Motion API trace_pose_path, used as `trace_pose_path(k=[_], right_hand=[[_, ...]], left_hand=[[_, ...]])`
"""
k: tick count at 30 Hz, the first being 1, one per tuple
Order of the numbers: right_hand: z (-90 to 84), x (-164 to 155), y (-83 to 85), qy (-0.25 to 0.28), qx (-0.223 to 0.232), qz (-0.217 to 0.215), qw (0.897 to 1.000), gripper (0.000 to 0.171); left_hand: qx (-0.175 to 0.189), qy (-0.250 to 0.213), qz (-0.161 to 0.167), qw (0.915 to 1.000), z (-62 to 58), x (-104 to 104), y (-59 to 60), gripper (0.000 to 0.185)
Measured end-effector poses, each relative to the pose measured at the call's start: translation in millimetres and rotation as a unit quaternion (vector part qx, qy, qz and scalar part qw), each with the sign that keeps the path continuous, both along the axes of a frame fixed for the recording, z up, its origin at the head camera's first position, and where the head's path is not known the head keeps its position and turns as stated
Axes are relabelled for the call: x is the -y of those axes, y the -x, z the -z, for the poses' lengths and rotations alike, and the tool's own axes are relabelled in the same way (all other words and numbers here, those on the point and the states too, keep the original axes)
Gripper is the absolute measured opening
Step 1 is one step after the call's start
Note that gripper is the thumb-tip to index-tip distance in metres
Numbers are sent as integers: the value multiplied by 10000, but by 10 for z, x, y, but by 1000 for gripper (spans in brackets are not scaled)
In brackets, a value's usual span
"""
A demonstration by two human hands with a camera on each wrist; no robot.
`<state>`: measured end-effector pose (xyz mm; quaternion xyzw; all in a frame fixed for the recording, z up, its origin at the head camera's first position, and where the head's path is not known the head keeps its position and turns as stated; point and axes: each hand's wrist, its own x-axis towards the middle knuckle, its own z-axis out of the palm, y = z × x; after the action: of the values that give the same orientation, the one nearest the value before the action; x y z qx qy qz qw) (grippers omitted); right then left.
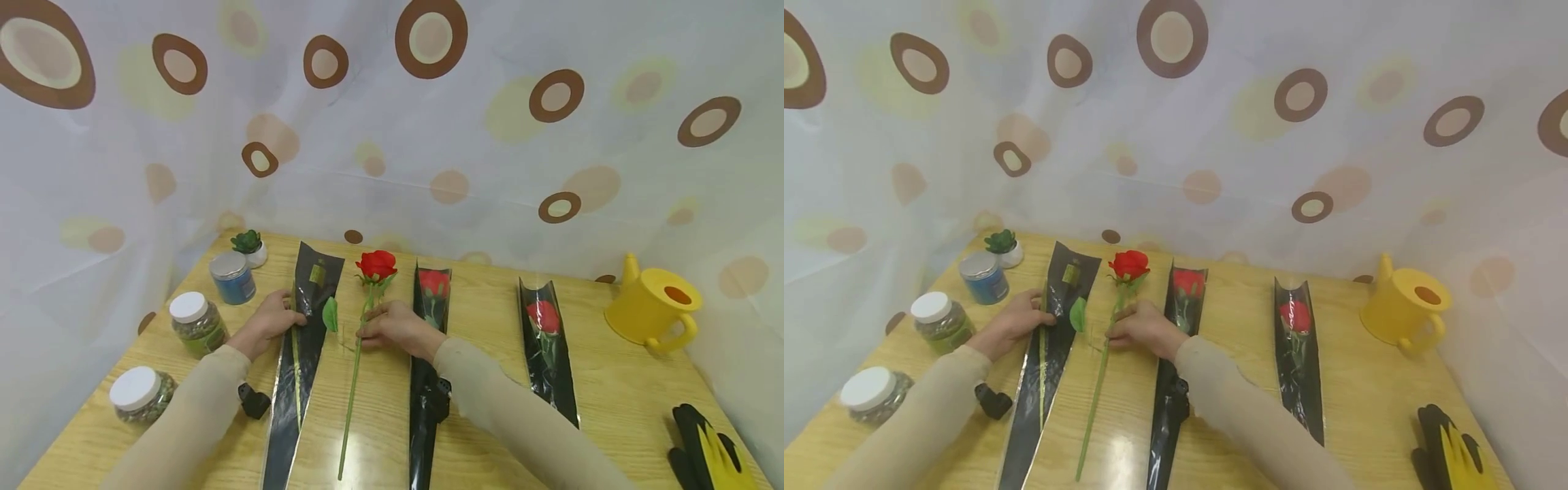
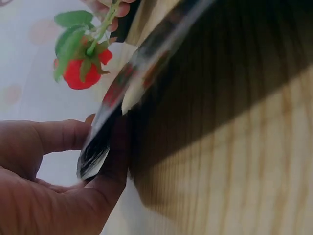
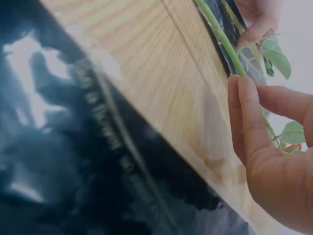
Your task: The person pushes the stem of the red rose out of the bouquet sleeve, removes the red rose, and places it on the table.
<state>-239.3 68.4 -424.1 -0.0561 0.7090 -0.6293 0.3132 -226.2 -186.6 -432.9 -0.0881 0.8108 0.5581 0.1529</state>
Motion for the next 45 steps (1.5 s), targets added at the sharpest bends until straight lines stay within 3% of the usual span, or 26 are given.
trace_pose_path(k=[10, 18, 28, 31, 34, 38, 41, 43, 45], right_hand=[[77, 115, 40, -231, -203, -33, 9995, 49], [100, 186, 90, -387, -221, 235, 9987, 48], [97, 211, 107, -706, -416, 309, 9962, 38], [73, 175, 88, -911, -589, 243, 9938, 38], [-3, 83, 61, -1163, -788, 40, 9901, 42], [-149, -110, 56, -1392, -1223, -252, 9824, 43], [-251, -291, 52, -1457, -1570, -300, 9763, 42], [-318, -410, 29, -1475, -1775, -178, 9728, 39], [-358, -511, 7, -1633, -2044, 120, 9651, 34]], left_hand=[[-311, 177, -320, 9988, -7, -3, 23, 83], [-419, 379, -184, 9982, -21, -4, 43, 87], [-715, 1085, -101, 9915, -15, 47, 16, 87], [-896, 1527, 24, 9842, -34, 51, -7, 82], [-1193, 2097, 173, 9703, -89, 19, -74, 73], [-2120, 2658, 190, 9402, -208, -106, -208, 57], [-2801, 2530, 378, 9253, -301, -295, -300, 48], [-2790, 2030, 762, 9355, -354, -455, -373, 44], [-2386, 1318, 1314, 9531, -387, -615, -475, 41]])
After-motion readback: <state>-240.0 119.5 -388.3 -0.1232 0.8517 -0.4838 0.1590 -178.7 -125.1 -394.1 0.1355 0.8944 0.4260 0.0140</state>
